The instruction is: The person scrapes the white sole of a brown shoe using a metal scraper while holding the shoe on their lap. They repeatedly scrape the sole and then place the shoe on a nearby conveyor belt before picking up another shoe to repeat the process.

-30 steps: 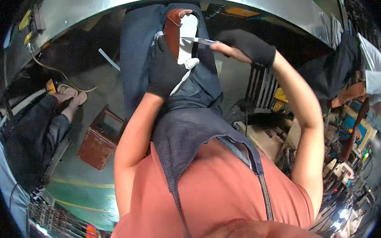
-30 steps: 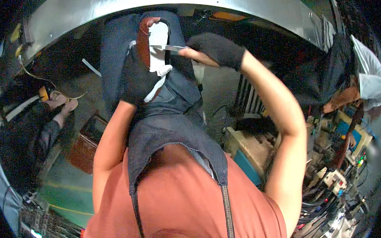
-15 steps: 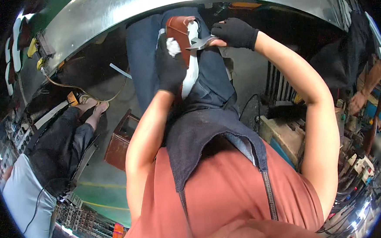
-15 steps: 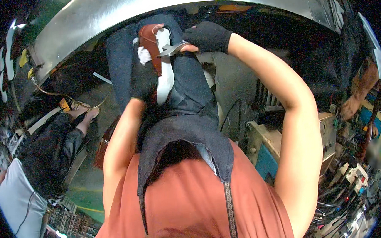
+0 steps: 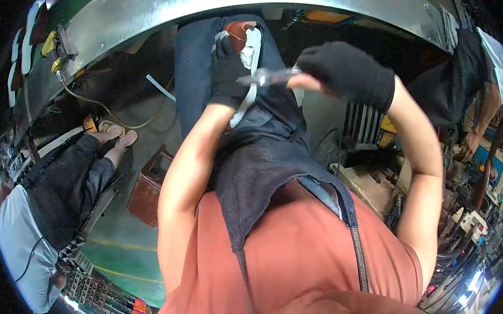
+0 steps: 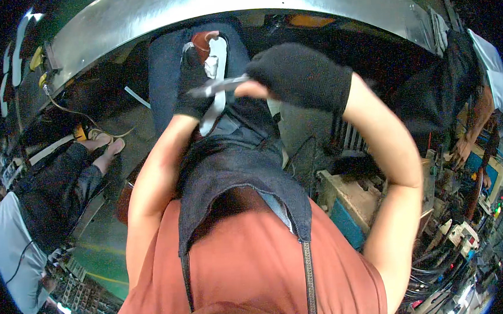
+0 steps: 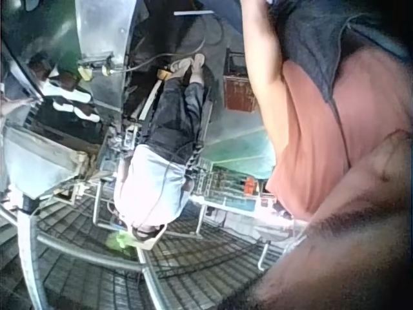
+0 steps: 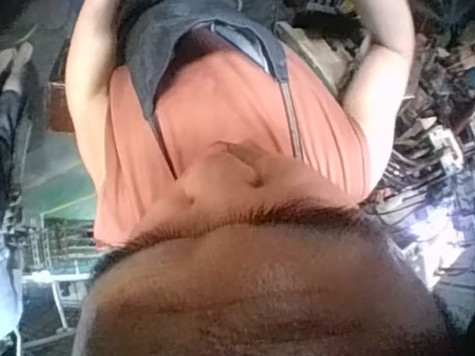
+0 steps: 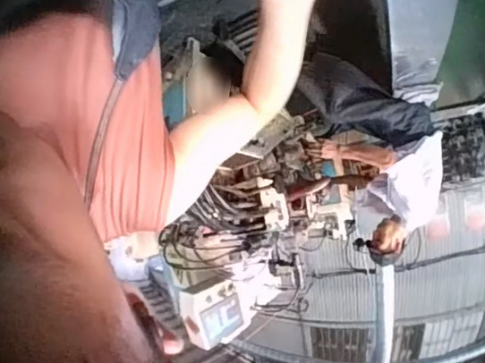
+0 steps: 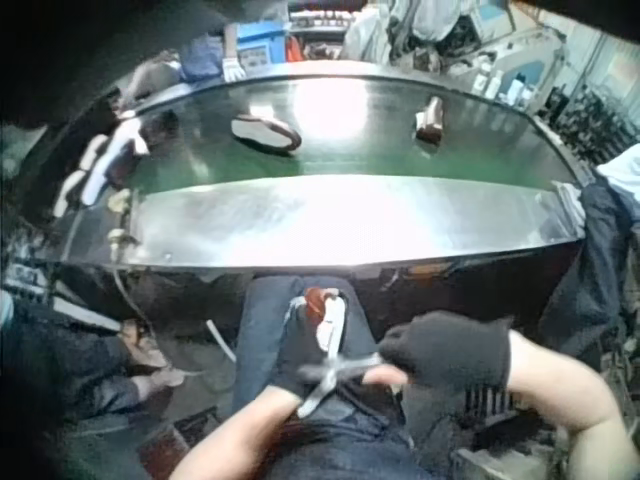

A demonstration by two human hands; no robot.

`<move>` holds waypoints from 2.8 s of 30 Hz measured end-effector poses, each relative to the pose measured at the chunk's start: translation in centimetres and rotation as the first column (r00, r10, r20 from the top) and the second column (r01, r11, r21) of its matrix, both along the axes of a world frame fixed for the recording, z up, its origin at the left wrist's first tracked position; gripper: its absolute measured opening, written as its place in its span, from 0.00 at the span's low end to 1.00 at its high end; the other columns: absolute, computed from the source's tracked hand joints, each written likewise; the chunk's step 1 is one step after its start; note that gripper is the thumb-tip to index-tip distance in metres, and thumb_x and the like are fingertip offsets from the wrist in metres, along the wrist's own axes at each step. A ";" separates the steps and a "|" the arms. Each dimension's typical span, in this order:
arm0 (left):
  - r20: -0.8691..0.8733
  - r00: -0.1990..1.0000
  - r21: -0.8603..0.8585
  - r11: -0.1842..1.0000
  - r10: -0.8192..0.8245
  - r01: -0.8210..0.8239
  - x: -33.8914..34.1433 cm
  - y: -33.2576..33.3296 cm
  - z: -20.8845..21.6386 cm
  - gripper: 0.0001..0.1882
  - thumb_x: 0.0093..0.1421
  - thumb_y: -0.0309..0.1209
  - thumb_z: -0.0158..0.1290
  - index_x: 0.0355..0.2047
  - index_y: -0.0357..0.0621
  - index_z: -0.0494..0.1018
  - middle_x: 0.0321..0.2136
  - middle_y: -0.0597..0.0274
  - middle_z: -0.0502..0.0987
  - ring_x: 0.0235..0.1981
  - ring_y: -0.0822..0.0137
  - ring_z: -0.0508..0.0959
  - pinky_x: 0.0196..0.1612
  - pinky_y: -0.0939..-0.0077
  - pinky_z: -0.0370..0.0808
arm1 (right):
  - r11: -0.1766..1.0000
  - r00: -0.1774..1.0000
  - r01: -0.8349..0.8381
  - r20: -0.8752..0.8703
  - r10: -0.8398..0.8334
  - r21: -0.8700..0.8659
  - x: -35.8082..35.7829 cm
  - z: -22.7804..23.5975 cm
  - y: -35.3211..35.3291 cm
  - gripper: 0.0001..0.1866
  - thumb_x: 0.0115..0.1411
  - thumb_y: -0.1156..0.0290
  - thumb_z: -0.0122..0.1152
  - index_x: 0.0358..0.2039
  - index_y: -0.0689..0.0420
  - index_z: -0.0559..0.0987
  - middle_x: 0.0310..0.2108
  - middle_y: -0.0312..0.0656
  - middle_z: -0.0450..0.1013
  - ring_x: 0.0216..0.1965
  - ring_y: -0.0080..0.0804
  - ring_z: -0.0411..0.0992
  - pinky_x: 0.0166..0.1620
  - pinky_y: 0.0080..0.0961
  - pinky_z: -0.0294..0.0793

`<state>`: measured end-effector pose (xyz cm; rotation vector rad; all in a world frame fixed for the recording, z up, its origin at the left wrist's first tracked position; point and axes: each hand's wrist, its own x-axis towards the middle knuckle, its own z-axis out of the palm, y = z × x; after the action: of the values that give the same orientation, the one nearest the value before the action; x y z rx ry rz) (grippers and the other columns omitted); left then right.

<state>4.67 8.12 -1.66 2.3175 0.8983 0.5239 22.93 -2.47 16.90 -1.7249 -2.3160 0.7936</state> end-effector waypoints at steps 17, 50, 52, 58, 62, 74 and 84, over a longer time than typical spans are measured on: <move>-0.148 0.986 -0.614 0.775 0.072 -0.148 -10.1 -7.7 5.0 0.30 0.53 0.42 0.57 0.52 0.39 0.63 0.43 0.40 0.73 0.44 0.46 0.74 0.44 0.60 0.71 | 0.765 0.654 0.633 -0.447 -0.610 -0.118 -8.5 -12.1 -5.9 0.23 0.64 0.54 0.46 0.26 0.63 0.74 0.19 0.39 0.68 0.21 0.24 0.66 0.28 0.25 0.66; 0.156 0.981 -0.527 0.850 0.111 -0.012 -8.8 -9.1 1.5 0.48 0.51 0.38 0.62 0.62 0.33 0.45 0.62 0.45 0.53 0.64 0.54 0.53 0.62 0.67 0.53 | 0.999 0.984 -0.001 0.179 -0.008 0.047 -5.6 -10.1 -2.4 0.22 0.59 0.52 0.50 0.22 0.59 0.76 0.19 0.50 0.71 0.23 0.46 0.72 0.27 0.38 0.71; 0.271 0.783 -0.958 0.240 0.560 0.160 -7.2 -8.2 -0.2 0.43 0.54 0.38 0.58 0.62 0.34 0.46 0.61 0.47 0.55 0.63 0.55 0.55 0.62 0.69 0.53 | 0.968 0.974 -0.150 0.195 0.110 0.203 -3.3 -12.4 -1.9 0.23 0.60 0.50 0.49 0.24 0.59 0.74 0.19 0.48 0.71 0.24 0.44 0.73 0.28 0.36 0.72; 0.356 0.877 -0.359 0.913 0.324 -0.192 -5.1 -7.4 -3.4 0.35 0.56 0.28 0.52 0.61 0.34 0.49 0.56 0.40 0.60 0.58 0.47 0.62 0.60 0.66 0.57 | 0.654 0.972 -0.052 -0.190 -0.141 -0.755 -1.6 -9.1 0.4 0.30 0.64 0.47 0.40 0.28 0.64 0.75 0.18 0.49 0.71 0.22 0.42 0.74 0.29 0.35 0.72; 0.209 0.921 -0.362 0.901 0.330 -0.241 -5.0 -5.8 -2.2 0.35 0.60 0.34 0.49 0.61 0.30 0.46 0.57 0.34 0.57 0.59 0.43 0.59 0.60 0.63 0.56 | 0.966 0.959 -0.158 0.199 0.199 -0.205 -2.8 -8.7 1.3 0.21 0.60 0.55 0.50 0.27 0.61 0.78 0.20 0.48 0.75 0.22 0.41 0.75 0.29 0.36 0.74; 0.296 0.824 -0.945 0.271 0.483 0.181 -5.8 -0.6 -1.2 0.28 0.68 0.47 0.32 0.54 0.35 0.63 0.48 0.52 0.72 0.48 0.60 0.73 0.50 0.71 0.68 | 0.841 0.898 0.320 -0.144 -0.416 -0.436 -4.5 -10.6 -5.6 0.21 0.63 0.55 0.46 0.31 0.62 0.75 0.25 0.50 0.71 0.27 0.44 0.70 0.34 0.34 0.67; 0.398 0.917 -0.195 0.975 -0.018 0.104 -5.3 -2.7 2.8 0.27 0.54 0.34 0.57 0.51 0.36 0.62 0.45 0.52 0.70 0.45 0.59 0.73 0.49 0.70 0.69 | 0.985 0.977 -0.065 -0.190 0.095 0.161 -8.2 -0.8 -0.8 0.16 0.59 0.58 0.53 0.31 0.60 0.73 0.27 0.52 0.70 0.27 0.50 0.70 0.30 0.40 0.69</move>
<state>-0.67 5.44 1.16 1.9422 0.6481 0.7935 14.74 -3.25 16.09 -1.4291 -2.2598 0.7402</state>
